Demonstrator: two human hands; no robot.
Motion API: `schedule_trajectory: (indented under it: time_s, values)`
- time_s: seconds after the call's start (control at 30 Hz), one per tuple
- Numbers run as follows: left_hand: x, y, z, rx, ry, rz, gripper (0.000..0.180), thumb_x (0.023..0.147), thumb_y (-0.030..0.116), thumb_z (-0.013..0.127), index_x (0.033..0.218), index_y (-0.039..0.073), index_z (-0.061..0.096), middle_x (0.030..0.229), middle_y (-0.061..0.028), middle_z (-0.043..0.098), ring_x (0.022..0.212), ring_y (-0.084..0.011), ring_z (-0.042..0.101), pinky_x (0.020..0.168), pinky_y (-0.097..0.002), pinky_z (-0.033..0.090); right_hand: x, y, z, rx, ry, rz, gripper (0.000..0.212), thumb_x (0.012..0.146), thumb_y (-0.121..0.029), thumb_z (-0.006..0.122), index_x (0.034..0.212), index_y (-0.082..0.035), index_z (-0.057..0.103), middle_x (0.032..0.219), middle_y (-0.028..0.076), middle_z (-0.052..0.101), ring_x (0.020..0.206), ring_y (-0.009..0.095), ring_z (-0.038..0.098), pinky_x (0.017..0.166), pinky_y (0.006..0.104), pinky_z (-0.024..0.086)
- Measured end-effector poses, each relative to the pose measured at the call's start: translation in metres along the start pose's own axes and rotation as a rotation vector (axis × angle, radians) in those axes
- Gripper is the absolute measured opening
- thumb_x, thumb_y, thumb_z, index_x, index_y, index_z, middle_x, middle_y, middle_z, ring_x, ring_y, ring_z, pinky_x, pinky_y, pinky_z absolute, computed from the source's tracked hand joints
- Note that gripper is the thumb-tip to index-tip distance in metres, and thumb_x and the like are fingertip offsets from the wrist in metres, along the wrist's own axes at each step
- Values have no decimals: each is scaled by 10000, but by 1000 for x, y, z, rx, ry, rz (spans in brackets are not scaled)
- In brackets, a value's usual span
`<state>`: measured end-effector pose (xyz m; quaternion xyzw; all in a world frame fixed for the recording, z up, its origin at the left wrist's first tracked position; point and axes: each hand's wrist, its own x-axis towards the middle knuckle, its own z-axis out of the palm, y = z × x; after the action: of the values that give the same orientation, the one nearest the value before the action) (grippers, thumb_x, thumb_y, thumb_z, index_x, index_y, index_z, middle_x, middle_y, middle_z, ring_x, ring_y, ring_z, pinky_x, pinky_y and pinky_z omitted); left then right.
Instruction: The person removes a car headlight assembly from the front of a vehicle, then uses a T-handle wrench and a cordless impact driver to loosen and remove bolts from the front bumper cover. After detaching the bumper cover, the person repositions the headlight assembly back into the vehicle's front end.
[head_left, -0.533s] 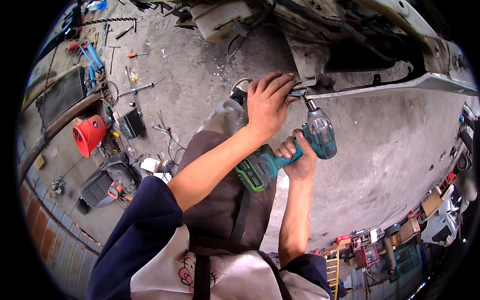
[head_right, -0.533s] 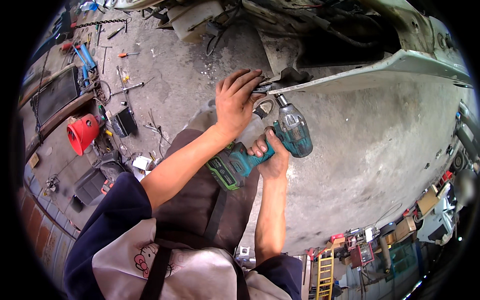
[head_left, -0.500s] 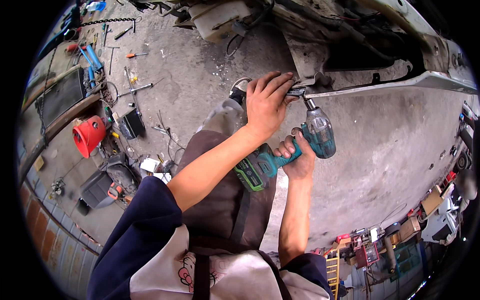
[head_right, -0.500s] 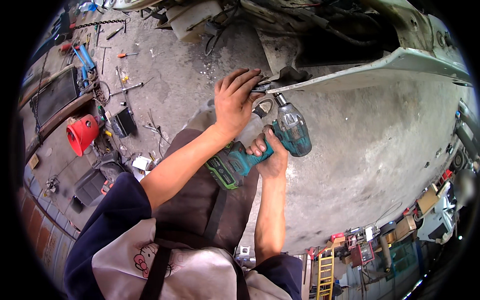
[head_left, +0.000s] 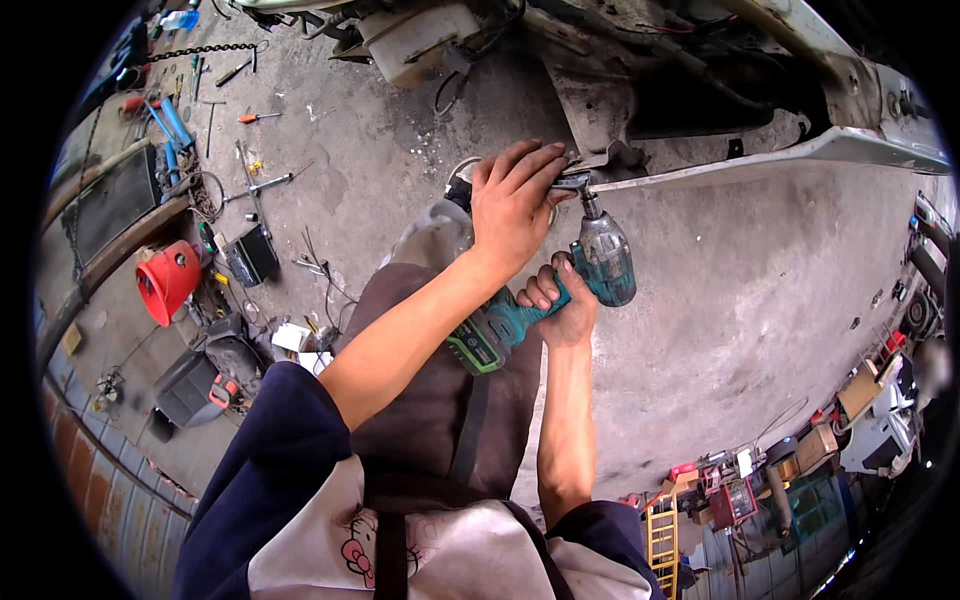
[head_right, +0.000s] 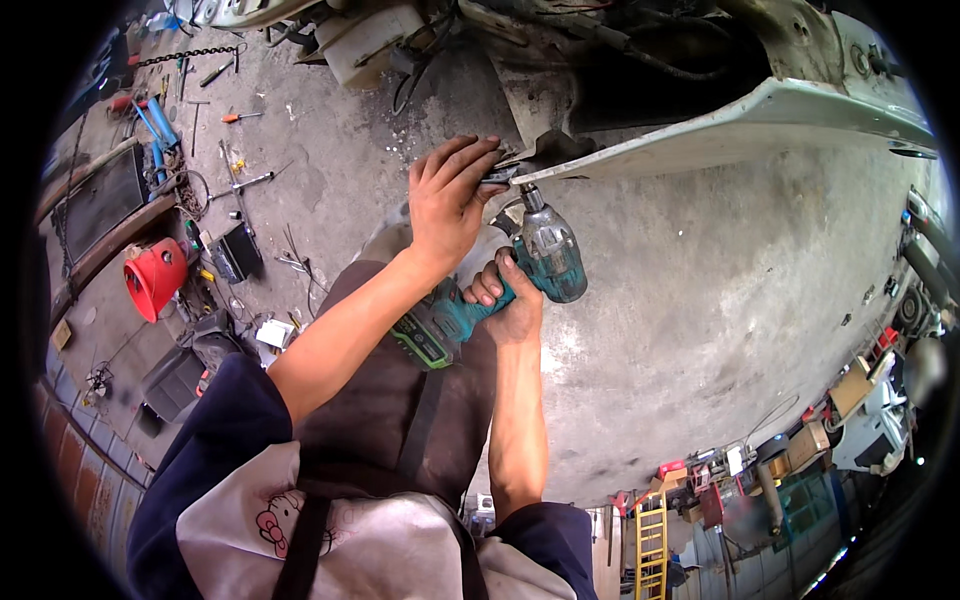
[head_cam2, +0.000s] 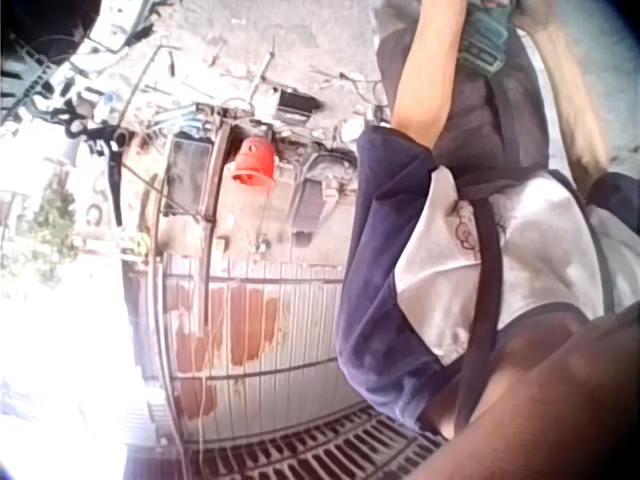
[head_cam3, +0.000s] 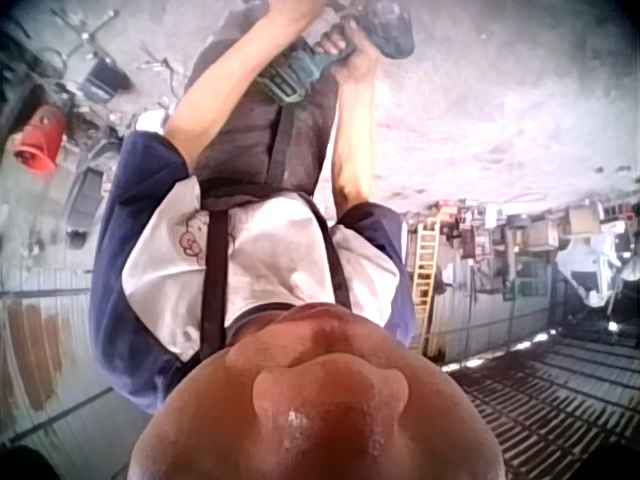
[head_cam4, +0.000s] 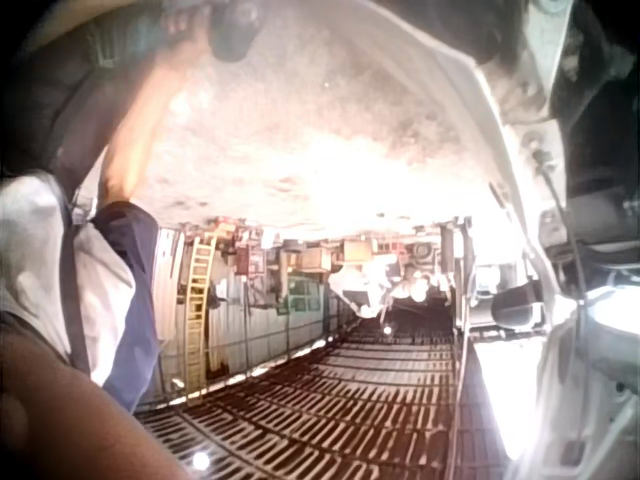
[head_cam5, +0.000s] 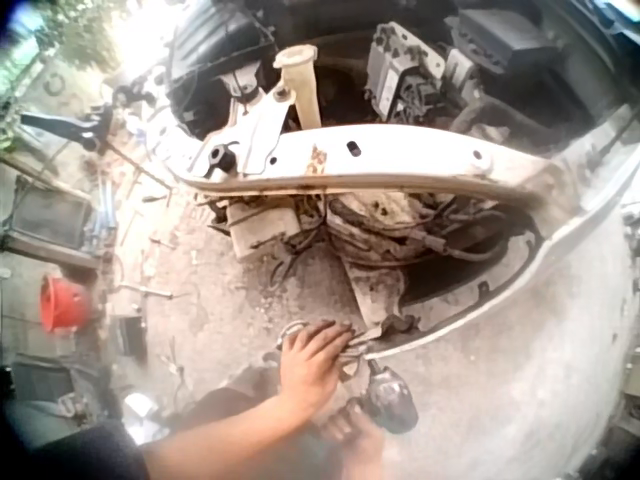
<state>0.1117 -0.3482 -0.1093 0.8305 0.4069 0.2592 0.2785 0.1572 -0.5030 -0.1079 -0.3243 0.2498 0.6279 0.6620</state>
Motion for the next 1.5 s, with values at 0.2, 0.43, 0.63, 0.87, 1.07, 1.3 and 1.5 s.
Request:
schedule_trajectory:
  time_s: [0.2, 0.43, 0.63, 0.87, 1.07, 1.3, 1.5]
  values:
    - [3, -7, -2, -16, -6, 23, 363, 772, 198, 732, 1116, 89, 686, 1220, -1, 665, 1159, -244, 583, 933, -389, 394, 2, 2, 4, -9, 57, -26, 152, 930, -289, 607, 900, -168, 520, 591, -45, 382, 535, 114, 396, 616, 307, 357]
    - [3, -8, -4, -12, -20, 25, 373, 756, 204, 744, 1110, 97, 696, 1214, 0, 667, 1172, -243, 581, 932, -389, 394, 0, 0, 6, 16, 75, 3, 134, 933, -274, 603, 906, -166, 528, 590, -42, 392, 534, 118, 397, 617, 309, 359]
    - [2, -8, -4, -13, -32, 34, 358, 767, 225, 742, 1098, 94, 701, 1199, -4, 672, 1158, -238, 585, 932, -392, 395, 2, 3, 8, 63, 62, 15, 133, 936, -276, 597, 913, -161, 535, 591, -39, 390, 531, 116, 386, 614, 306, 356]
    - [7, -11, -8, -31, -29, 38, 355, 771, 202, 738, 1105, 91, 694, 1198, -11, 673, 1156, -246, 592, 926, -397, 401, 2, 2, 3, 15, 53, -20, 134, 939, -280, 592, 920, -158, 541, 591, -37, 378, 535, 113, 381, 615, 301, 355]
    - [6, -9, -5, -22, -34, 38, 343, 768, 197, 740, 1091, 91, 695, 1196, -10, 673, 1160, -250, 591, 924, -405, 404, 2, 3, 0, 53, 41, 10, 125, 946, -284, 583, 926, -166, 548, 593, -38, 380, 536, 113, 383, 616, 302, 356]
    - [9, -8, -7, -27, -32, 40, 334, 769, 200, 738, 1083, 93, 697, 1199, -4, 672, 1168, -252, 585, 925, -408, 406, 1, 5, 2, 75, 29, -2, 119, 954, -280, 574, 930, -165, 554, 591, -41, 388, 535, 112, 389, 615, 300, 359]
    - [5, -11, -8, -26, -48, 34, 332, 778, 204, 734, 1088, 90, 697, 1207, -1, 669, 1184, -246, 577, 934, -404, 397, 1, 4, 6, 28, 82, -15, 120, 951, -281, 575, 932, -164, 556, 589, -39, 389, 532, 114, 389, 609, 299, 357]
